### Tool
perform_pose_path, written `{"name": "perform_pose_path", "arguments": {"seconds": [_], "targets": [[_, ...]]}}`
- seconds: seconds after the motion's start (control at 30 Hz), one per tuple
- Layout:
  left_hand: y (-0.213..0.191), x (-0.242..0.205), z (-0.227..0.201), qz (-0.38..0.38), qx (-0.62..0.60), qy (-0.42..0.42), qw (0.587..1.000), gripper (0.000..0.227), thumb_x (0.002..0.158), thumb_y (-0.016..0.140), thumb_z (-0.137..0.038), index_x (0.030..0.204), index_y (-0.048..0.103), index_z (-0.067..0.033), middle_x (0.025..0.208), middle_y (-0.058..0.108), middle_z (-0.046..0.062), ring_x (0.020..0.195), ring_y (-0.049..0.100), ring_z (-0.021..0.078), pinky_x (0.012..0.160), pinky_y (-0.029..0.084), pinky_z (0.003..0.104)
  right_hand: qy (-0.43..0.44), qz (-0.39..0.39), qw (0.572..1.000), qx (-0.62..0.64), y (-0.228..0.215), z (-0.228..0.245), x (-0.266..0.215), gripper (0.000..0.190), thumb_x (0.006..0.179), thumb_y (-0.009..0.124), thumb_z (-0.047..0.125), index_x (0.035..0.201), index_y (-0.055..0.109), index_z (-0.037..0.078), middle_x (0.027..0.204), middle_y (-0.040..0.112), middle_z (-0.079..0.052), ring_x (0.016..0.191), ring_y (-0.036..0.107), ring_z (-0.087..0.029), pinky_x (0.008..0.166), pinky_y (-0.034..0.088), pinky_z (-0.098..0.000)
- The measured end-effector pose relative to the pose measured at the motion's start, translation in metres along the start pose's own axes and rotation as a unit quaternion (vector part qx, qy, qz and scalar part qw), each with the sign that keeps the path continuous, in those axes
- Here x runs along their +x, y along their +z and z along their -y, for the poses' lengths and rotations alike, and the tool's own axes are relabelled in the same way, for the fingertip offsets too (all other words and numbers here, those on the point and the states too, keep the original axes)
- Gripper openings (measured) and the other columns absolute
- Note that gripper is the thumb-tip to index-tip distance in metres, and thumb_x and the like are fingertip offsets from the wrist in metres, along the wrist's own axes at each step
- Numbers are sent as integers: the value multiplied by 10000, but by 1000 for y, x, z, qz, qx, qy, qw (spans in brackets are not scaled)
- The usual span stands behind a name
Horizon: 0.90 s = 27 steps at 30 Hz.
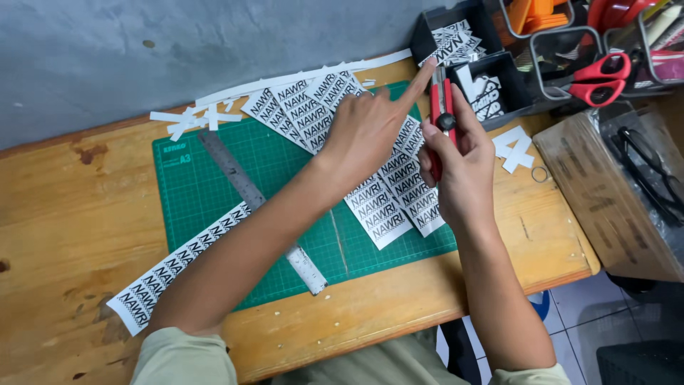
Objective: The person uses a metal ruler and a red utility knife to cut a sheet of white paper printed with repeated text into narrow strips on a green cutting mat. The person repeatedly aligns the ruler, cuts along its edge, and moves the cut strips aside.
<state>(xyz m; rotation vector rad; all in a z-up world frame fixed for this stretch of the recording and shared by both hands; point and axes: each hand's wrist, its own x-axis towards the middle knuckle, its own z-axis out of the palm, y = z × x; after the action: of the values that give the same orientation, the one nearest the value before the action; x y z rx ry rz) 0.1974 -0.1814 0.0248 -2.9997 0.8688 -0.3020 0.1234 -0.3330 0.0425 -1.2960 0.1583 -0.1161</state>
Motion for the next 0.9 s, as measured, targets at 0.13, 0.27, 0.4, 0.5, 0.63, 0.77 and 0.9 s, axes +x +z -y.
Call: {"name": "perform_pose_path", "arguments": {"seconds": [0.13, 0.27, 0.4, 0.5, 0.63, 0.77, 0.9], "targets": [[15, 33, -10, -11, -48, 5, 999, 1039, 1061, 675, -39, 1858, 66, -310, 905, 732, 80, 675, 741, 338, 590, 578, 456, -4, -22, 999, 40, -11, 3, 18, 789, 1069, 720, 78, 1789, 398, 48, 922, 527, -34, 584, 505, -100, 427, 333, -233], [26, 50, -14, 27, -67, 14, 997, 921, 1124, 696, -191, 1845, 130, -284, 944, 783, 108, 732, 780, 361, 676, 613, 503, 13, -22, 998, 65, -16, 4, 23, 778, 1045, 747, 72, 1762, 445, 57, 1058, 671, -81, 590, 542, -104, 429, 371, -216], [28, 52, -15, 34, -120, 15, 992, 955, 1024, 673, -52, 1837, 211, -243, 1055, 820, 166, 917, 847, 471, 844, 636, 640, -26, -23, 999, 18, -23, -9, 29, 776, 1079, 724, 38, 1757, 355, -39, 1239, 701, -266, 596, 636, -187, 363, 526, -307], [9, 55, -12, 64, -136, 16, 988, 898, 1034, 644, -49, 1828, 252, -198, 1086, 833, 206, 955, 846, 501, 868, 631, 657, -35, -26, 999, 33, -19, -6, 30, 776, 1071, 715, 17, 1750, 347, -52, 1240, 704, -281, 574, 640, -202, 345, 540, -322], [6, 62, -10, 84, -135, 19, 987, 911, 1021, 623, -56, 1837, 237, -178, 1090, 833, 222, 952, 843, 512, 861, 631, 659, -44, -36, 997, 52, -17, -10, 29, 799, 1040, 715, 4, 1743, 342, -68, 1234, 707, -313, 533, 639, -222, 313, 530, -327], [9, 62, -9, 92, -133, 14, 987, 962, 1000, 654, -82, 1845, 201, -164, 1078, 828, 228, 938, 841, 508, 869, 621, 652, -39, -47, 997, 43, -12, -8, 23, 794, 1023, 690, -24, 1740, 352, -67, 1228, 700, -302, 510, 633, -200, 295, 542, -325], [-19, 40, -7, 67, -120, 4, 990, 995, 958, 669, -38, 1846, 224, -98, 1057, 832, 227, 880, 847, 478, 842, 626, 612, -57, -51, 997, 7, 2, 3, 10, 789, 1024, 662, -35, 1754, 363, -19, 1203, 700, -274, 487, 627, -181, 273, 533, -313]]}}
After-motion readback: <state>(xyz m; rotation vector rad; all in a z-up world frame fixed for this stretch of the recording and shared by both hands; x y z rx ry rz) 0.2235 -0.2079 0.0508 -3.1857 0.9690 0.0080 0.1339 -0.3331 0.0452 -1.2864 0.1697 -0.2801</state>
